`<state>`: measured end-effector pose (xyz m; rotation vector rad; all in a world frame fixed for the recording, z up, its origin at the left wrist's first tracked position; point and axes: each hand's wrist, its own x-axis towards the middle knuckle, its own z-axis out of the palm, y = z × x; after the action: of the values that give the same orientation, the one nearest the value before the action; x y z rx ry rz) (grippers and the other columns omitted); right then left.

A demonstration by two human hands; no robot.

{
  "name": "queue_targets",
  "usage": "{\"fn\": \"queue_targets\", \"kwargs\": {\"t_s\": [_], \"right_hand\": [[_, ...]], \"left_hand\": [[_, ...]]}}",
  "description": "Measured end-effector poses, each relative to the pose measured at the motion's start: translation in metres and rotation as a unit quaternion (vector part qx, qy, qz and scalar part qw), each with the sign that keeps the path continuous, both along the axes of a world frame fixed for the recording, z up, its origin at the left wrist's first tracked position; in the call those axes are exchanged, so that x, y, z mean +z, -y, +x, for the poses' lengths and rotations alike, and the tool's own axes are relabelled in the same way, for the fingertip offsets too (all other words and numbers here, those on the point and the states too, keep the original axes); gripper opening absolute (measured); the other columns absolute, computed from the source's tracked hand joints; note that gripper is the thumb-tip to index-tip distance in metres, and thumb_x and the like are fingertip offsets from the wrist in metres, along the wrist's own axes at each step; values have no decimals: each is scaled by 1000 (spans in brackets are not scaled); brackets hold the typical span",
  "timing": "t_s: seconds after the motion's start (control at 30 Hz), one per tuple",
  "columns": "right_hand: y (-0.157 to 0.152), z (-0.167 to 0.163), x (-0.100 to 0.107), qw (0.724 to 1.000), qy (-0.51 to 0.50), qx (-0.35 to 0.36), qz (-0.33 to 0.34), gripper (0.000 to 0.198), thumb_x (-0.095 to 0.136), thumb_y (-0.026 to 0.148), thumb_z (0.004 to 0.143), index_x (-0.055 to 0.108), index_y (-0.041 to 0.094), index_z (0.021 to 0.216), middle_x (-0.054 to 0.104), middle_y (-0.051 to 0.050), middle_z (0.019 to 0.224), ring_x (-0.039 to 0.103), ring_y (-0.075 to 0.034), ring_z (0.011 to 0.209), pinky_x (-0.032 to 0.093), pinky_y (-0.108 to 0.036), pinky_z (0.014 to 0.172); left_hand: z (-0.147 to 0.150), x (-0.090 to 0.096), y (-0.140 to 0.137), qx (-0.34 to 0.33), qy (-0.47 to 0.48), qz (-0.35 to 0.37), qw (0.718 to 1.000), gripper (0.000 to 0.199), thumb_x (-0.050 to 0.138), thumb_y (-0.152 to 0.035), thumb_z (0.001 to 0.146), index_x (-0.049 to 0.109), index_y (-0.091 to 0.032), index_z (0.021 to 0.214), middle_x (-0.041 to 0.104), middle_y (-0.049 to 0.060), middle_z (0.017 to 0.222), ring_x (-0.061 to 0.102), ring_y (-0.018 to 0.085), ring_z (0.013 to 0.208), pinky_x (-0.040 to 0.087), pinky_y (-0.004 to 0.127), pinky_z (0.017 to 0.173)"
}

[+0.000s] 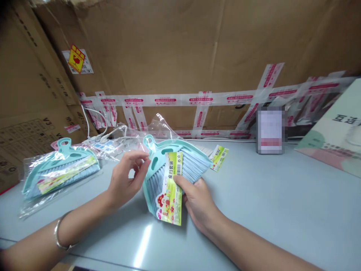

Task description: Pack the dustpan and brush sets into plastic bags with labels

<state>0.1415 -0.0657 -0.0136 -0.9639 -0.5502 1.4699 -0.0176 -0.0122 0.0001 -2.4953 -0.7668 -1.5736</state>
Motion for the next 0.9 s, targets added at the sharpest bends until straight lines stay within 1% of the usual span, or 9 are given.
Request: {"fn": "queue_targets", "kwargs": {"t_s": [0.1, 0.3, 0.37, 0.43, 0.53, 0.63, 0.7, 0.77, 0.9], "right_hand": [[-1, 0, 0, 1000, -4, 3, -11, 48, 76, 23, 59, 65, 18, 106, 73, -5, 84, 68, -25, 74, 55, -41, 72], [-7, 0, -1, 997, -36, -65, 29, 54, 77, 18, 57, 63, 20, 109, 73, -3, 91, 66, -25, 90, 55, -37, 80], [-9, 2, 0, 995, -46, -87, 33, 50, 77, 19, 58, 64, 20, 107, 72, -3, 93, 65, -25, 93, 55, -36, 81], [-10, 5, 3, 992, -53, -107, 32, 48, 76, 19, 60, 64, 21, 106, 72, -2, 94, 65, -24, 96, 55, -34, 82], [-10, 8, 7, 989, -61, -128, 36, 51, 75, 18, 61, 62, 25, 109, 72, 0, 97, 62, -22, 103, 55, -31, 83], [-8, 9, 8, 989, -66, -127, 38, 52, 75, 18, 61, 61, 27, 110, 71, 1, 98, 61, -22, 105, 55, -32, 85], [-7, 7, 8, 990, -66, -123, 38, 50, 75, 18, 61, 62, 26, 109, 71, 0, 99, 61, -23, 104, 54, -32, 85], [-6, 5, 7, 990, -63, -122, 44, 50, 75, 19, 61, 62, 25, 108, 71, 0, 100, 62, -23, 103, 54, -33, 85], [-7, 2, 7, 987, -52, -142, 61, 54, 76, 23, 62, 59, 26, 114, 71, 0, 100, 63, -22, 100, 54, -33, 86]], "left_hand": [[0, 0, 2, -22, -34, 40, 998, 20, 49, -8, 84, 46, -18, 101, 60, 0, 81, 50, 5, 55, 44, 17, 48], [9, -7, 12, -51, -231, 141, 961, 15, 43, -13, 88, 49, -14, 101, 62, 0, 70, 56, 11, 59, 43, 22, 47], [9, -7, 11, -70, -198, 126, 970, 17, 48, -15, 86, 49, -14, 103, 63, 1, 74, 57, 11, 63, 46, 22, 52], [5, -6, 8, -59, -102, 98, 988, 26, 54, -16, 83, 47, -16, 107, 62, 4, 86, 58, 14, 77, 50, 26, 66], [-4, -2, -3, 47, 88, -13, 995, 36, 56, -21, 81, 42, -20, 114, 53, 9, 109, 54, 18, 97, 49, 36, 80], [-7, -3, -14, 80, 212, -229, 947, 35, 50, -29, 85, 38, -21, 118, 47, 12, 121, 55, 19, 101, 51, 36, 79], [-4, -7, -15, 5, 217, -381, 899, 31, 41, -33, 90, 38, -20, 119, 54, 12, 115, 60, 17, 93, 54, 33, 72], [2, -10, -9, -98, 172, -483, 853, 33, 34, -35, 93, 39, -19, 122, 61, 11, 106, 63, 17, 86, 55, 32, 70], [15, -12, 13, -232, 110, -512, 820, 40, 40, -34, 92, 38, -22, 130, 58, 11, 122, 55, 21, 113, 51, 37, 90]]}}
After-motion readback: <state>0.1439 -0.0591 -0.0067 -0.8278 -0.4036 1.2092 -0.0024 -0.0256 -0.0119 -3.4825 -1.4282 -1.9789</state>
